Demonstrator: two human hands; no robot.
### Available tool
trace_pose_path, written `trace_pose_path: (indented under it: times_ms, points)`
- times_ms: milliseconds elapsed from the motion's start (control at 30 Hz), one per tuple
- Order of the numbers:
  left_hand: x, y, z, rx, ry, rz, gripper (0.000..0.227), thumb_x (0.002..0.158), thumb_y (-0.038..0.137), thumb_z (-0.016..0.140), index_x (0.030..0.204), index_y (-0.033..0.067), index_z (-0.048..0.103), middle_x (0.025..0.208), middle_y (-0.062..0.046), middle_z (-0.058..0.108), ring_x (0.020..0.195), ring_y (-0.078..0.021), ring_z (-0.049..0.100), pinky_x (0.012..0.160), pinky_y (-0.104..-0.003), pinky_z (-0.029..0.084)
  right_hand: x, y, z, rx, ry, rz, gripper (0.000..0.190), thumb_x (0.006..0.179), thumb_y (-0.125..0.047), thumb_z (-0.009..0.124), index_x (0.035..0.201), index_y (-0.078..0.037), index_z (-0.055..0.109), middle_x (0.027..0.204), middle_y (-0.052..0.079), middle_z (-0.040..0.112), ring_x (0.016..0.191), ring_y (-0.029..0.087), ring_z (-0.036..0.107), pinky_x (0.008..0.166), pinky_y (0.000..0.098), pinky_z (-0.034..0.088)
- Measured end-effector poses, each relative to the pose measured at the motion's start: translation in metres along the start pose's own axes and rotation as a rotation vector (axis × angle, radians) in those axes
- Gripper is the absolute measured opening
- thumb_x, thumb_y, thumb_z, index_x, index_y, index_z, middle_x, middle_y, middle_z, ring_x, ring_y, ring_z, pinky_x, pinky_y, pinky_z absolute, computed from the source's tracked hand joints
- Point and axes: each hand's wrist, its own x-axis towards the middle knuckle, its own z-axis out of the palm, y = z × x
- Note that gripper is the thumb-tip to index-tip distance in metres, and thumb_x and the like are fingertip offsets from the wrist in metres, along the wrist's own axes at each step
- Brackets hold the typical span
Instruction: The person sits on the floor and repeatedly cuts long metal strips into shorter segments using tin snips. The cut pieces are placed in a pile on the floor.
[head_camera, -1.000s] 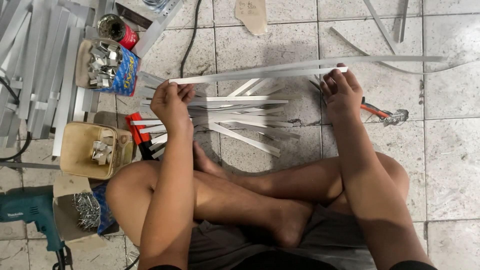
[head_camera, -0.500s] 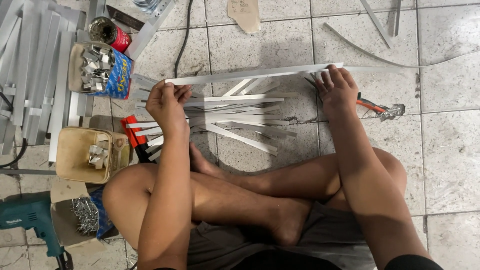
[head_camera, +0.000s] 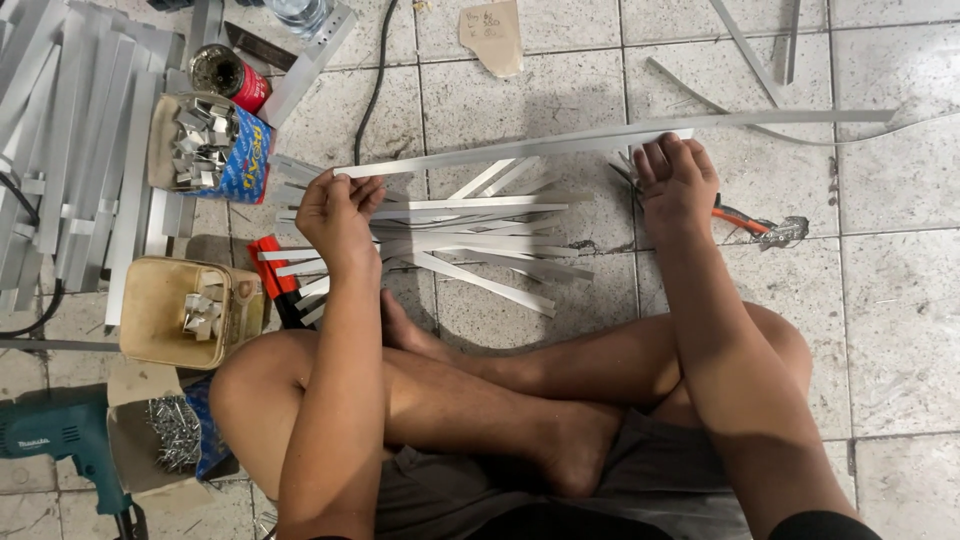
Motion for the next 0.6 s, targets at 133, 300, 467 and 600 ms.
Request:
trace_pose_path:
  times_ms: [133,300,467,600]
  points:
    - [0.002,-0.003,0.000,-0.005,-0.006,0.001,0.013,0.096,0.007,0.054,0.095,0.0041,0.067,0.077,-0.015,0.069,0.077,-0.0275,0.078,0.071,-0.036,0.070,-0.003,-0.001,0.006,0.029,0.003,-0.040,0.013,0.095,-0.007,0.072,0.089,-0.008,0.060,0.083,0.003,0.068,0.090,0.021,0.079,0.092,0.0363,0.068]
    - [0.001,-0.003,-0.001,-0.019,0.006,-0.015,0.013,0.096,0.006,0.054,0.094,0.0035,0.067,0.077,-0.015,0.070,0.076,-0.0276,0.079,0.071,-0.036,0.071,-0.016,-0.012,0.020,0.058,0.026,-0.064,0.016,0.092,-0.006,0.077,0.092,-0.006,0.062,0.082,0.007,0.072,0.083,0.022,0.080,0.085,0.0360,0.071]
    - [0.009,-0.013,-0.005,-0.032,0.019,-0.013,0.013,0.096,0.006,0.056,0.096,0.0053,0.069,0.077,-0.016,0.071,0.073,-0.0282,0.079,0.068,-0.037,0.071,-0.007,-0.009,0.011,0.088,0.039,-0.052,0.020,0.091,-0.001,0.080,0.097,-0.008,0.061,0.087,0.010,0.075,0.084,0.026,0.081,0.087,0.0413,0.072]
    - [0.015,-0.025,-0.003,-0.060,0.052,0.026,0.016,0.095,0.002,0.055,0.106,0.0012,0.066,0.077,-0.018,0.069,0.071,-0.0284,0.078,0.066,-0.034,0.068,0.006,0.000,-0.001,0.114,0.056,-0.055,0.029,0.095,0.002,0.077,0.110,-0.014,0.058,0.089,0.010,0.075,0.087,0.030,0.081,0.090,0.0457,0.072]
